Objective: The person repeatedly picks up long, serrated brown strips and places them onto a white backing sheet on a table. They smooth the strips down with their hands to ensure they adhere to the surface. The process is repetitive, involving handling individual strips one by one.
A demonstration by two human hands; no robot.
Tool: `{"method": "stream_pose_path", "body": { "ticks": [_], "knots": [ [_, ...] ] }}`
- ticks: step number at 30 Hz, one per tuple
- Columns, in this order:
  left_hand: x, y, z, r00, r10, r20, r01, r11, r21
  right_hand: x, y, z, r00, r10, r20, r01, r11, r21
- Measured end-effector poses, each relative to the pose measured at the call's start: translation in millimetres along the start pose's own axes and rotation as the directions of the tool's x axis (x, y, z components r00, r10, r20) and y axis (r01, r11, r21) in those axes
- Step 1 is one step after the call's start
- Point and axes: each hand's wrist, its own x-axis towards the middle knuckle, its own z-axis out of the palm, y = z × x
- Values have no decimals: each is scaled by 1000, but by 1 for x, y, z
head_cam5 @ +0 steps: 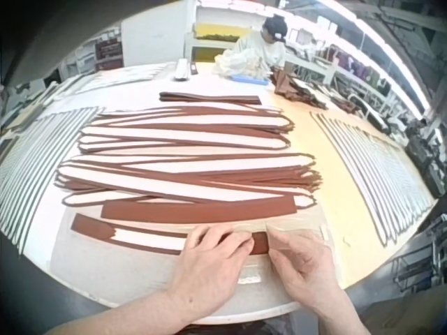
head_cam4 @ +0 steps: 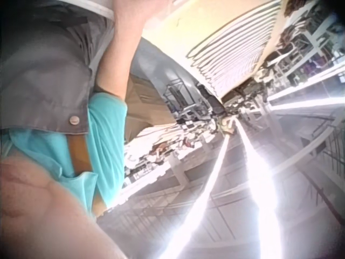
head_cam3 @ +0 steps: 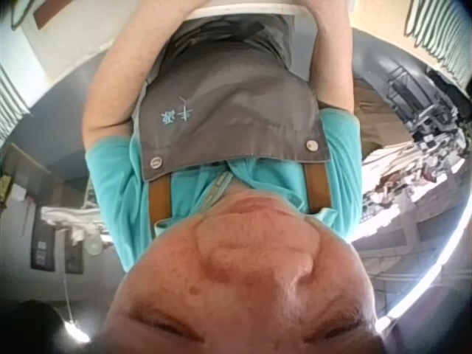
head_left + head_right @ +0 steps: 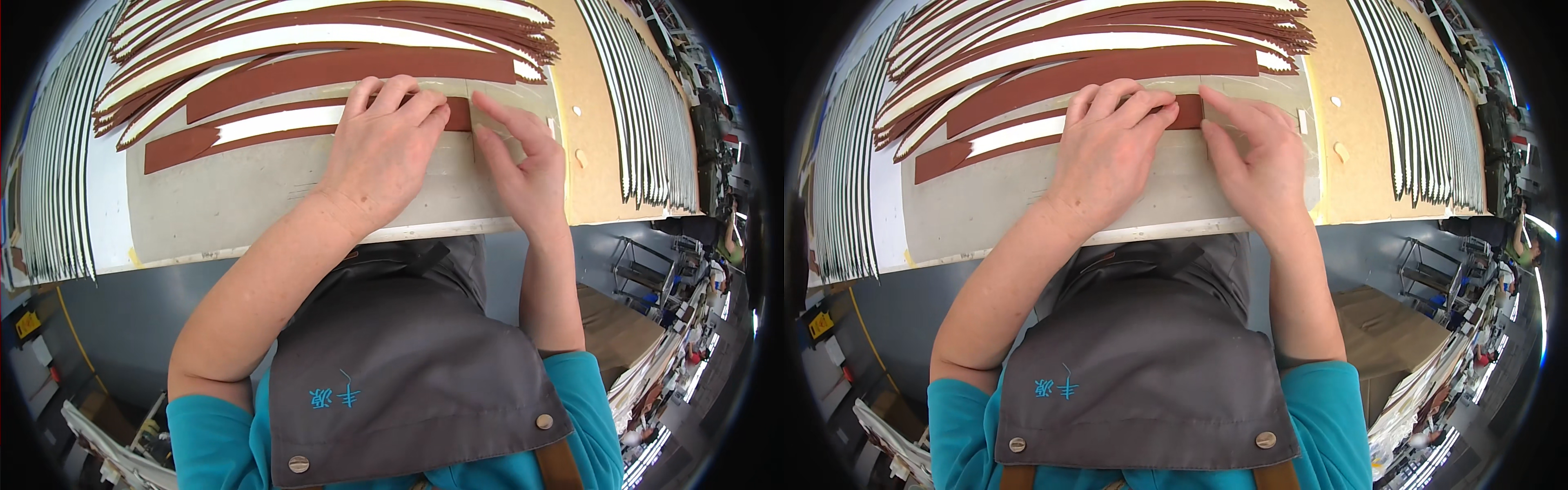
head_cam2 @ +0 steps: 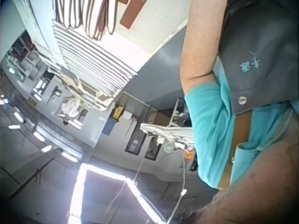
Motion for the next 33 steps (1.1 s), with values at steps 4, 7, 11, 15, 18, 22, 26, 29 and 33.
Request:
{"method": "stream_pose_path", "body": {
  "ticks": [4, 7, 11, 15, 18, 22, 26, 29, 33],
  "knots": [
    [-1, -1, 4, 1000, -10, -21, 10, 1000, -11, 0, -5, 13, 974, -209, 82, 223, 944, -244],
    [-2, 0, 3, 1000, -19, -20, 19, 1000, -9, -2, -5, 11, 954, -255, 157, 298, 864, -407],
    [-1, 0, 0, 1000, -22, -15, 22, 1000, -6, -3, -3, 6, 946, -247, 208, 315, 847, -428],
    [-6, -9, -15, 990, -103, -99, 104, 995, -2, -4, -1, 9, 952, -222, 211, 293, 863, -412],
    [-22, -29, -40, 973, -226, -41, 222, 972, -76, -7, 1, 10, 960, -209, 186, 268, 875, -402],
    [-39, -49, -46, 964, -267, 5, 263, 946, -191, -8, -1, 13, 963, -203, 176, 257, 884, -390],
    [-37, -41, -42, 959, -282, -21, 271, 938, -214, -7, -2, 12, 960, -208, 189, 268, 879, -395],
    [-32, -36, -40, 954, -300, -22, 289, 934, -212, -7, -2, 12, 960, -205, 191, 267, 879, -396],
    [-30, -33, -34, 953, -301, -41, 288, 937, -196, -7, -2, 12, 962, -196, 191, 257, 886, -385]
  ]
}}
